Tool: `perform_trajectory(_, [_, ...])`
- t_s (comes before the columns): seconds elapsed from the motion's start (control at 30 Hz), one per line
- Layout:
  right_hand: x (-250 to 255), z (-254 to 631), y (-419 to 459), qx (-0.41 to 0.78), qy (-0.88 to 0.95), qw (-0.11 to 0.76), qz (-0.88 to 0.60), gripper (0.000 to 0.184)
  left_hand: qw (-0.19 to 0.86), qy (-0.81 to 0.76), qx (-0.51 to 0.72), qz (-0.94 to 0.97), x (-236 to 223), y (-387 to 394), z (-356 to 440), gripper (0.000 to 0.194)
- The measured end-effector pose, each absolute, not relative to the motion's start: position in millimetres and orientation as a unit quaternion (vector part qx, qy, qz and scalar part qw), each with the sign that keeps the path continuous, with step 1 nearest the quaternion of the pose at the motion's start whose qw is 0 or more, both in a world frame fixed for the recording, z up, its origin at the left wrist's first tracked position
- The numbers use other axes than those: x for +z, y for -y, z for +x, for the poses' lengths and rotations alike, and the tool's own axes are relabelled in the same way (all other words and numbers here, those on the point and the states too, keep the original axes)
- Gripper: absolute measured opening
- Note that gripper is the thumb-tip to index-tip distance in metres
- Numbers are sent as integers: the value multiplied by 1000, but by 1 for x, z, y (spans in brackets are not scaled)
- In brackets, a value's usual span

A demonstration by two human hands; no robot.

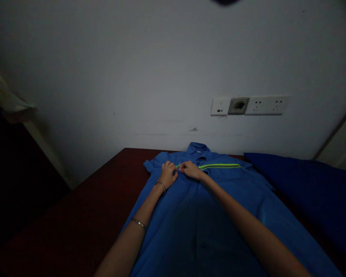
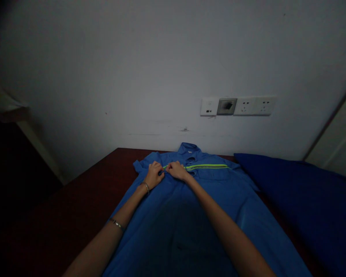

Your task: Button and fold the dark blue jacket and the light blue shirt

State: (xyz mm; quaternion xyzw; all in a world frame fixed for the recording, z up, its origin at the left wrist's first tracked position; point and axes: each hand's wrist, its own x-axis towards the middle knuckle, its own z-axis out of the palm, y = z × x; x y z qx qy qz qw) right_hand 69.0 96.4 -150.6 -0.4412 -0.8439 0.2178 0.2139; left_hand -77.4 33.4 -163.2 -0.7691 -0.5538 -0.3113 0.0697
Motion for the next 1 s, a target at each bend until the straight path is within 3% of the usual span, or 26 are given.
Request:
perform_trajectory(0.13, [-153,65,-102,299,809,240,-446,14,70,557,-317,-765,-167,-34,-81,6])
perform_trajectory(0.23, [-152,68,-107,325,800,268,-428,16,8,570,-324,-755,-168,-39,-90,12])
perform_trajectory(0.4, [-148,84,-117,229,792,331,-460,18,-120,620,-277,-724,-170,-45,-116,41])
perform_trajectory(0.53, [-155,95,-115,121,813,344,-453,20,-101,678,-144,-713,-174,-44,-128,46])
perform_trajectory(0.73, [-174,100,-93,-22,859,310,-406,22,-41,695,-88,-712,-182,-48,-141,49])
perform_trajectory(0.87, [-183,102,-86,-28,869,289,-401,22,-18,702,-78,-708,-185,-53,-147,49])
perform_trajectory(1.0, [-186,105,-82,28,854,348,-386,21,0,699,-78,-711,-186,-53,-146,48])
